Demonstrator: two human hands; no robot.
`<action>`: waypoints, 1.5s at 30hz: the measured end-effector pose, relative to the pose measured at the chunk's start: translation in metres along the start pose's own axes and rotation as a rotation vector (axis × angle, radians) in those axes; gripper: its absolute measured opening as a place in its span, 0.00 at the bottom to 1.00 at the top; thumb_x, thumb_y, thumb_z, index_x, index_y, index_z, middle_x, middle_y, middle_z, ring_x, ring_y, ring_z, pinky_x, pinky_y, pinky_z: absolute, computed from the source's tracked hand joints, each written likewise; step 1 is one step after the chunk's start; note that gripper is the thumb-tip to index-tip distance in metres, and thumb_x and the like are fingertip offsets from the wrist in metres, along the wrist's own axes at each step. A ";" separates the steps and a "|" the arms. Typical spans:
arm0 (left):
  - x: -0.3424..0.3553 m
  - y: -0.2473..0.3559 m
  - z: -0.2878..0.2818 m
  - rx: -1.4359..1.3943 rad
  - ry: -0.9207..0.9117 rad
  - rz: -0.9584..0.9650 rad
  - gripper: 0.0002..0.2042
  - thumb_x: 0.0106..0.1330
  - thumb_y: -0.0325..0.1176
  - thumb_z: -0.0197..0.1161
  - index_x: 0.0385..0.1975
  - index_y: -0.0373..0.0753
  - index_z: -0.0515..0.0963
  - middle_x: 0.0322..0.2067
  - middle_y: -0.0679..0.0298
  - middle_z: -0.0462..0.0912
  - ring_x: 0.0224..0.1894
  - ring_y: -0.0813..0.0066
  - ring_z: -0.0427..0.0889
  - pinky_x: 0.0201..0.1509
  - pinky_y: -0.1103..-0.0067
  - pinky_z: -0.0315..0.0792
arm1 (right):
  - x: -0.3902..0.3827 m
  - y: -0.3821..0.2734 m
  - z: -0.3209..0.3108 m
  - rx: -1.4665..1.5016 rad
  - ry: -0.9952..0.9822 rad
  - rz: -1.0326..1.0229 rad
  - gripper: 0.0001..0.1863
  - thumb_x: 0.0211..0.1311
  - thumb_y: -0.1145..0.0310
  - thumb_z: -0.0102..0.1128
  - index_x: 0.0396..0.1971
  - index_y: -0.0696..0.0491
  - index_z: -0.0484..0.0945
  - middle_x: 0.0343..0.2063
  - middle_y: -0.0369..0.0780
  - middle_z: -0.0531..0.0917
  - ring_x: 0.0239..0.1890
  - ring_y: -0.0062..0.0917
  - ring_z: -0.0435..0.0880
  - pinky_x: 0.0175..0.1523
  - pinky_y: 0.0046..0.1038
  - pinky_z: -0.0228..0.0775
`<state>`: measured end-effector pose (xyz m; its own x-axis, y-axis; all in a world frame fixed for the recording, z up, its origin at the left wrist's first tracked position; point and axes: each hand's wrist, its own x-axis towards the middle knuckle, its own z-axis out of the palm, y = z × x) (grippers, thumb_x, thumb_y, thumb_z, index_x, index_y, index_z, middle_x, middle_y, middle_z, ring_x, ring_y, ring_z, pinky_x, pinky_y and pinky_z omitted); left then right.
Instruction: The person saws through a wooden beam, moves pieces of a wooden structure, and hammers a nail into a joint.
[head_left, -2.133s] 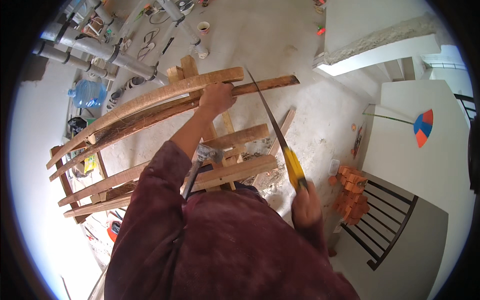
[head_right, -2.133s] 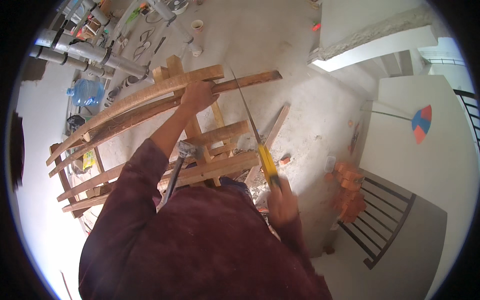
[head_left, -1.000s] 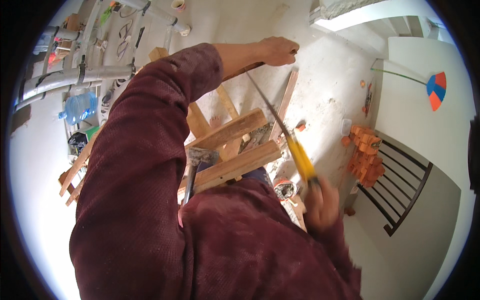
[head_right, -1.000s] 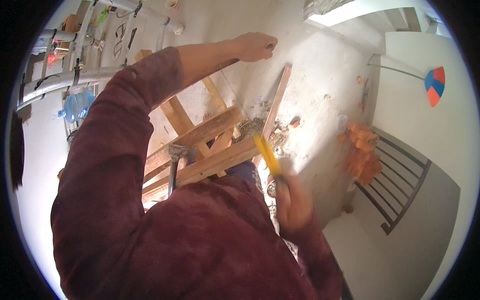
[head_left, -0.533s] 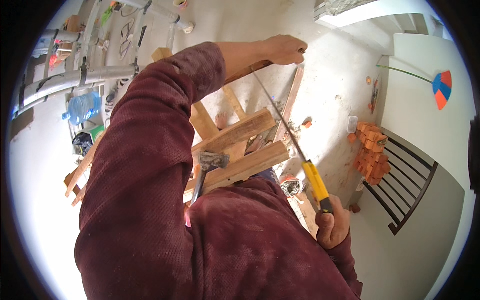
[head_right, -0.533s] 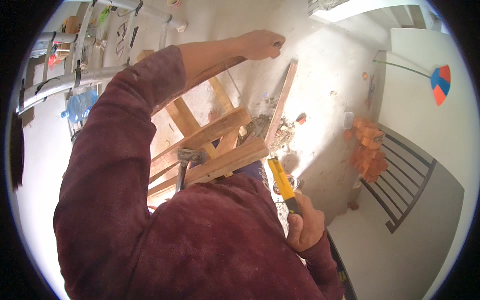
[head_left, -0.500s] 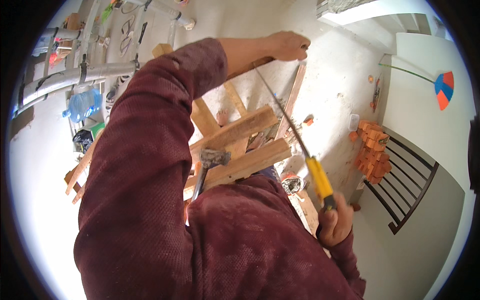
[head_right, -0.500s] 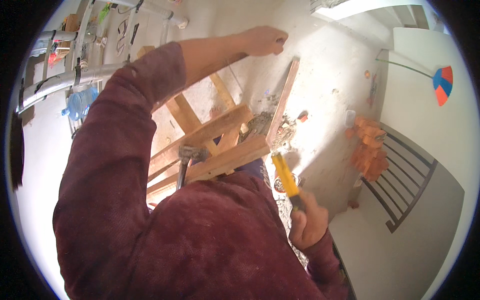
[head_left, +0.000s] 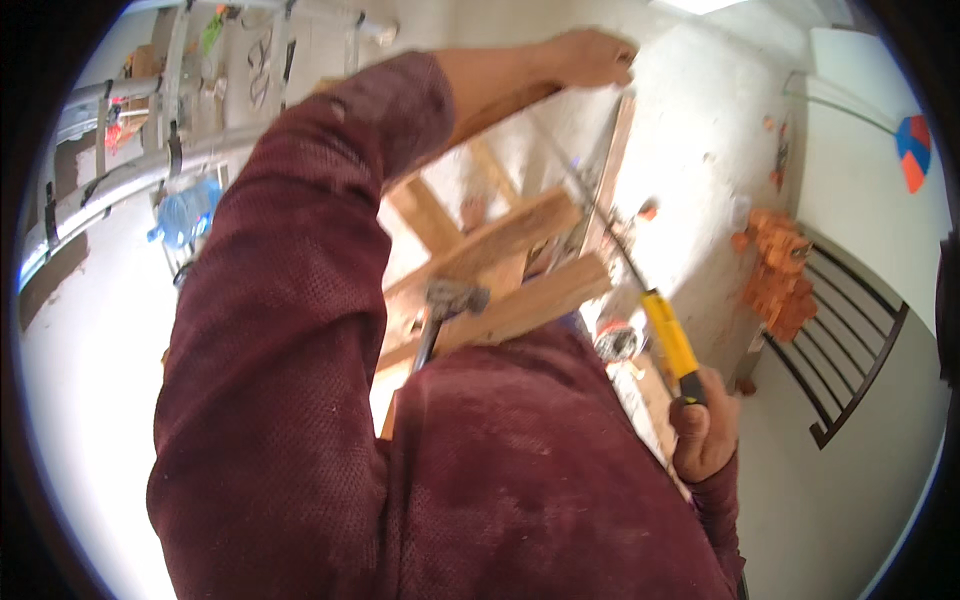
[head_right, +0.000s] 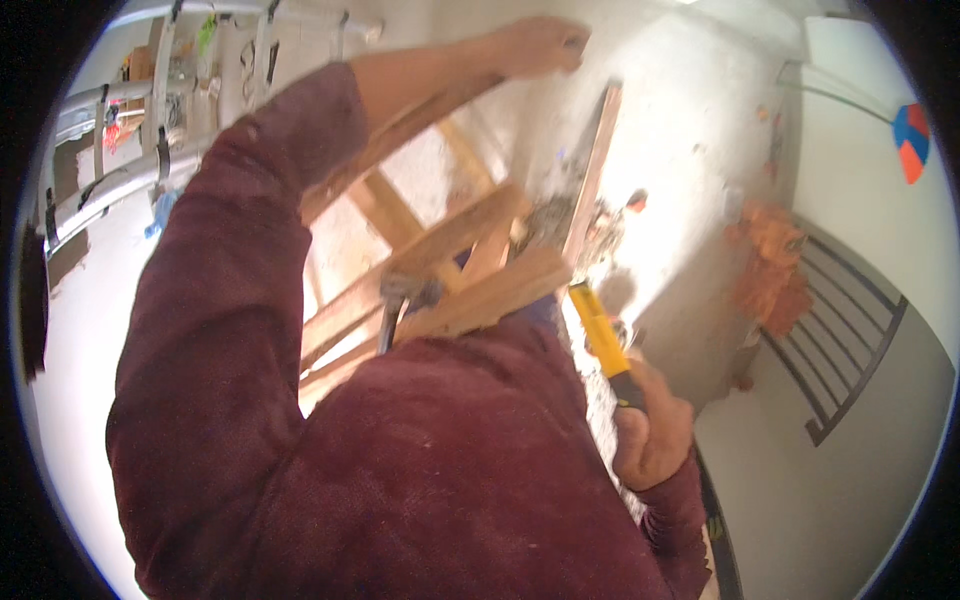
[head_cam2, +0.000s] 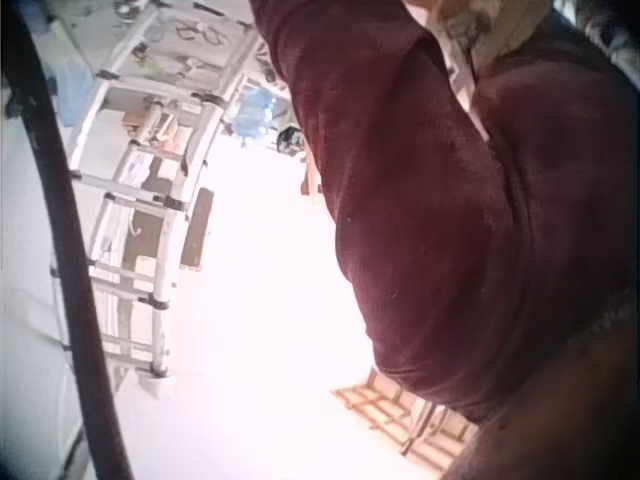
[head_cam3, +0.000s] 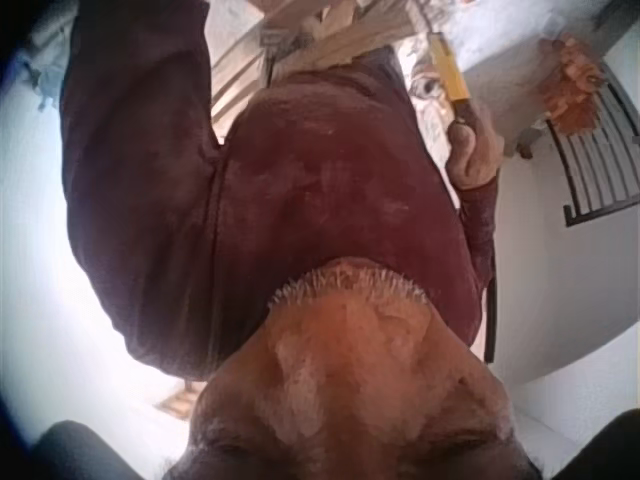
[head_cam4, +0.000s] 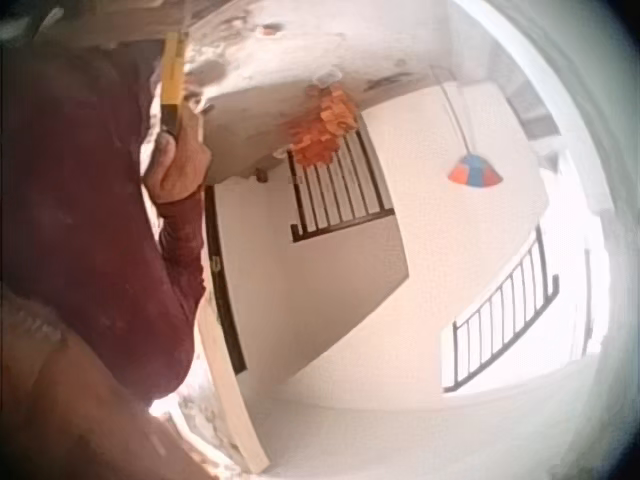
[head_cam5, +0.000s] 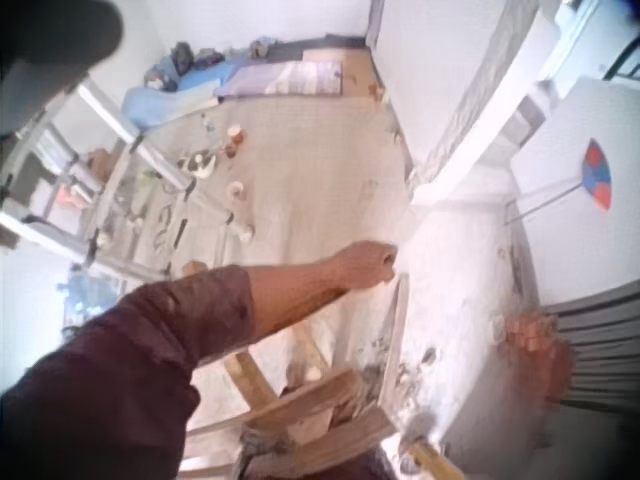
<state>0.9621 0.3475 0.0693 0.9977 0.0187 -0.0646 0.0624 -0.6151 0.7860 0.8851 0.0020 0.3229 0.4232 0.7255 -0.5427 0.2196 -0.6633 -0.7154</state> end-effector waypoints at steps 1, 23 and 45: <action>0.000 -0.009 0.007 -0.006 0.013 0.008 0.15 0.56 0.43 0.58 0.31 0.36 0.75 0.31 0.50 0.81 0.37 0.51 0.80 0.40 0.64 0.71 | -0.003 0.000 0.004 -0.045 0.027 -0.016 0.25 0.70 0.56 0.40 0.48 0.64 0.73 0.24 0.41 0.74 0.26 0.26 0.74 0.33 0.27 0.64; -0.347 0.159 -0.026 0.269 0.199 -0.825 0.27 0.59 0.60 0.61 0.38 0.39 0.79 0.32 0.57 0.83 0.36 0.61 0.83 0.43 0.65 0.74 | 0.192 0.034 0.088 -0.020 0.174 -0.373 0.14 0.71 0.59 0.44 0.43 0.55 0.70 0.18 0.52 0.75 0.25 0.54 0.78 0.29 0.45 0.65; -0.388 0.056 0.032 0.149 1.412 -1.115 0.23 0.65 0.44 0.57 0.50 0.34 0.62 0.36 0.39 0.78 0.40 0.37 0.77 0.45 0.54 0.68 | 0.198 0.046 0.098 0.089 0.154 -0.214 0.19 0.71 0.54 0.42 0.42 0.54 0.74 0.24 0.46 0.79 0.26 0.35 0.81 0.35 0.35 0.72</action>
<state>0.5777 0.2811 0.1187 -0.2356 0.9655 0.1109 0.7240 0.0982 0.6828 0.8934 0.1328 0.1393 0.5052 0.8066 -0.3068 0.2432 -0.4741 -0.8462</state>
